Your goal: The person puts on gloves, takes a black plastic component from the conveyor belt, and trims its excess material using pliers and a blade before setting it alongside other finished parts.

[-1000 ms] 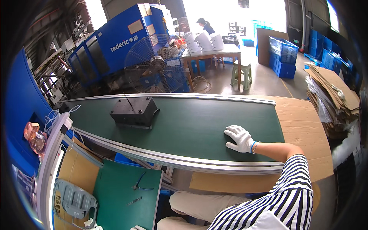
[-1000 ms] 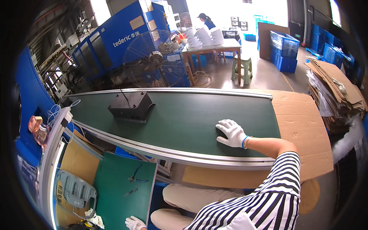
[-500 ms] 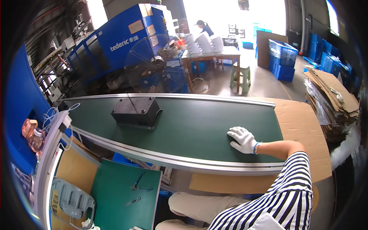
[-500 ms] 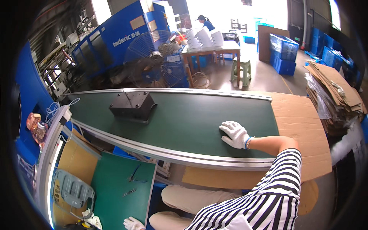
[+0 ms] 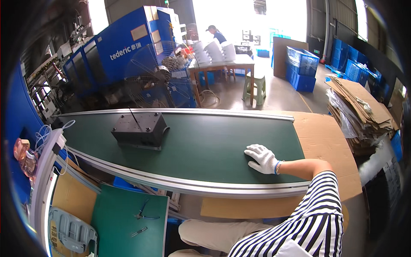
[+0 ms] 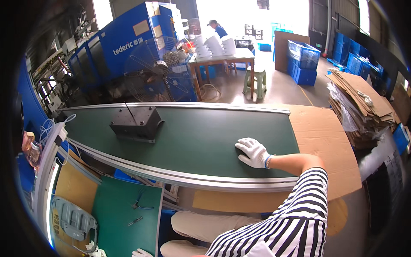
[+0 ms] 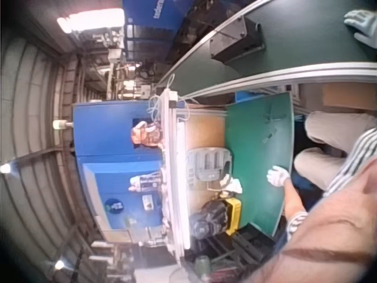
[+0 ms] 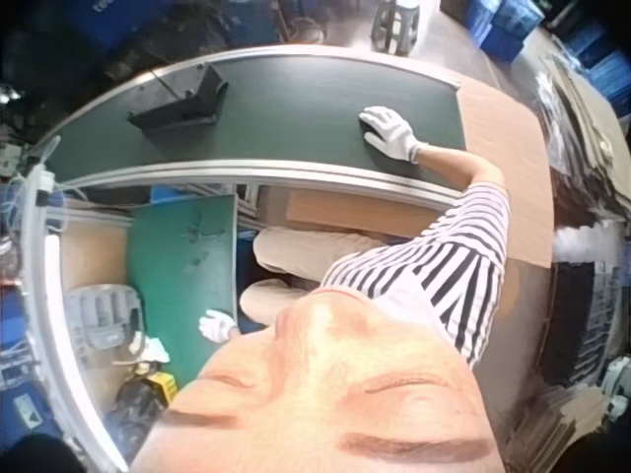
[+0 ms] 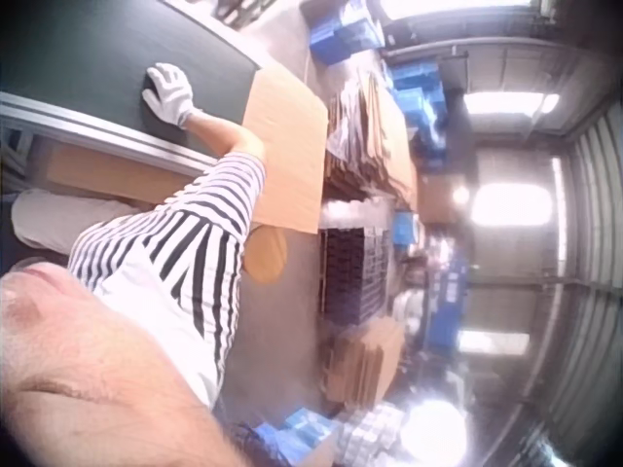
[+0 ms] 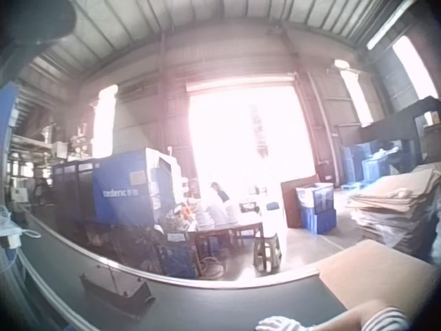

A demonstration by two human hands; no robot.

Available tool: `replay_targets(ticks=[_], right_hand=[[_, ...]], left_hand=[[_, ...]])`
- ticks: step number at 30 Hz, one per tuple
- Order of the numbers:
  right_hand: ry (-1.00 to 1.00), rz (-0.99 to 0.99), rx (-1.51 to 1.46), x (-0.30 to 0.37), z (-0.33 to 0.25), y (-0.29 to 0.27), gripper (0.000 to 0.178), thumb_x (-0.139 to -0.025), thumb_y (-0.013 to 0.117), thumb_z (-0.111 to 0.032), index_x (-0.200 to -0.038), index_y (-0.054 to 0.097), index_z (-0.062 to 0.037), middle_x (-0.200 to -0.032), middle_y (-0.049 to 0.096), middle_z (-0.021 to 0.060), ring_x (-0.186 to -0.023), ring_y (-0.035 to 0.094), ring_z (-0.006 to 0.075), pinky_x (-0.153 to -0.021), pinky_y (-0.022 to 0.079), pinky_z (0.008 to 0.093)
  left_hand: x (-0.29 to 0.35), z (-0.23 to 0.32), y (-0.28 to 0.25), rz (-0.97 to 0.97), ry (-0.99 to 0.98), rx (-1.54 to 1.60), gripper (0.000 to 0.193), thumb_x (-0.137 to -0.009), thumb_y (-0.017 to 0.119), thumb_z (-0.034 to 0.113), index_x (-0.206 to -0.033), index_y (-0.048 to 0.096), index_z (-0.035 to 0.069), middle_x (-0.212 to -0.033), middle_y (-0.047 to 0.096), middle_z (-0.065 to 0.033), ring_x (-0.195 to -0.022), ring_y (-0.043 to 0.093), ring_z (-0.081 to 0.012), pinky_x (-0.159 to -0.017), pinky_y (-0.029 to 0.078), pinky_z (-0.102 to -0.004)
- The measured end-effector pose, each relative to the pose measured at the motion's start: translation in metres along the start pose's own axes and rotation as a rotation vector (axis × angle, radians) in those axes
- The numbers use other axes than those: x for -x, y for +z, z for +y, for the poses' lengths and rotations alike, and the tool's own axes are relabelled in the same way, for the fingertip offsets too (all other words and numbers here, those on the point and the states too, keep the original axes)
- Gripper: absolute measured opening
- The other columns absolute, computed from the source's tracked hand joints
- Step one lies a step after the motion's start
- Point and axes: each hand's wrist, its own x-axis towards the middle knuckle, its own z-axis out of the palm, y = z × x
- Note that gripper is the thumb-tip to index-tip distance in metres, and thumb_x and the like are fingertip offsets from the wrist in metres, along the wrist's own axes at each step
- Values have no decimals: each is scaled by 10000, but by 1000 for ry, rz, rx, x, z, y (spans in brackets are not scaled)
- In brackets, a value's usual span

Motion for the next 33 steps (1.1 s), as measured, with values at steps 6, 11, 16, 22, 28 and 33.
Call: replay_targets(ticks=[6,11,16,22,28,33], right_hand=[[-9,9,-5,6,0,-4,484,-843,644,-286,-1258,563,-49,-1327,527,188,-1268,471,374,-1074,384,470],[-15,21,2,5,7,-3,476,-841,642,-273,-1251,565,-45,-1317,532,189,-1262,474,370,-1072,384,461],[-10,9,14,-1,8,-1,478,-847,641,-274,-1263,557,-53,-1319,532,183,-1265,475,363,-1072,389,462],[-1,-4,11,7,6,-1,481,-854,634,-278,-1275,553,-60,-1332,524,182,-1274,468,361,-1076,384,462],[43,-58,56,-1,-6,-6,508,-855,658,-335,-1278,543,-78,-1322,530,171,-1263,482,361,-1048,419,460],[-47,268,-166,-101,-65,-12,544,-828,712,-315,-1295,515,-117,-1307,535,159,-1188,534,383,-971,485,458]], left_hand=[[-7,8,-20,-138,-50,12,330,-917,511,400,-885,590,82,-887,599,-160,-824,594,-360,-741,483,-480],[-8,13,-12,-171,-90,-2,335,-913,497,414,-884,594,95,-896,600,-150,-828,597,-352,-737,486,-475],[-14,16,-8,-105,-51,1,359,-925,479,432,-912,603,95,-885,602,-141,-805,602,-350,-722,491,-463],[-18,10,-6,-197,-80,-63,358,-928,480,446,-927,607,112,-892,609,-122,-829,607,-322,-743,488,-443],[-9,2,-1,-102,-74,-33,332,-913,498,426,-876,588,109,-864,594,-135,-820,597,-331,-738,483,-448],[-7,3,-2,-201,-113,87,297,-960,476,341,-952,578,62,-939,589,-155,-866,578,-358,-765,488,-463]])
